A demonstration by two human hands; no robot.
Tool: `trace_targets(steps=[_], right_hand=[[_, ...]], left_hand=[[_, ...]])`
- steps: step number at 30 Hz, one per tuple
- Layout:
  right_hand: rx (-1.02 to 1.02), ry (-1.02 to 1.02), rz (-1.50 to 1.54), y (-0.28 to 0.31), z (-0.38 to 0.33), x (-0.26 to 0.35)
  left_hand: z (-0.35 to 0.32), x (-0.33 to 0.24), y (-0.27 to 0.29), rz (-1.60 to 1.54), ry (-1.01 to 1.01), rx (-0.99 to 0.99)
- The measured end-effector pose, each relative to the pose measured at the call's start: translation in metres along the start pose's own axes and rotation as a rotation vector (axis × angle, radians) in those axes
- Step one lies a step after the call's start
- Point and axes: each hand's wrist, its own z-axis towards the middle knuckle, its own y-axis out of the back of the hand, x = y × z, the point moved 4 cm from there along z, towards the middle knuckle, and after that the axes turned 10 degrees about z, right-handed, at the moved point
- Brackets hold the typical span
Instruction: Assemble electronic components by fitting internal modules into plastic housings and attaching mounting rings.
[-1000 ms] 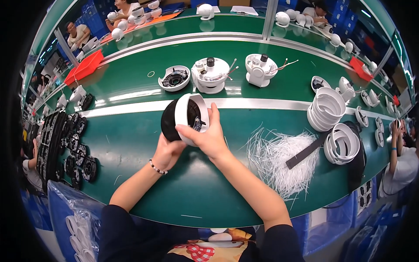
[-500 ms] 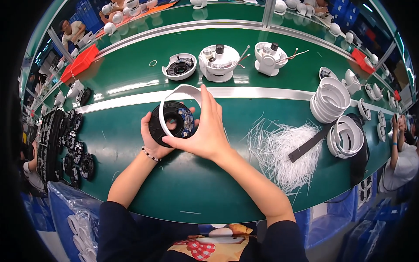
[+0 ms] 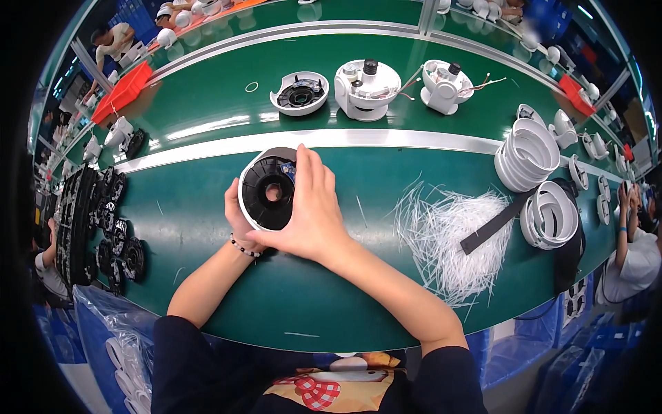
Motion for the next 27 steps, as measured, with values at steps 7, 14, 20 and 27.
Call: trace_targets(steps=[7,14,20,27], right_hand=[[0.036,-0.187,0.272,0.009,0.005,-0.02],[0.072,-0.172,0.185,-0.003,0.006,-0.011],[0.1,-0.168,0.096,0.001,0.007,-0.011],[0.029,-0.031,-0.017,-0.006,0.003,-0.006]], left_hand=[[0.0,-0.001,-0.003,0.044,-0.069,-0.014],[0.001,0.002,0.003,0.1,-0.1,-0.058],[0.002,-0.001,-0.006,0.051,-0.026,-0.001],[0.001,0.001,-0.003,0.004,0.033,-0.071]])
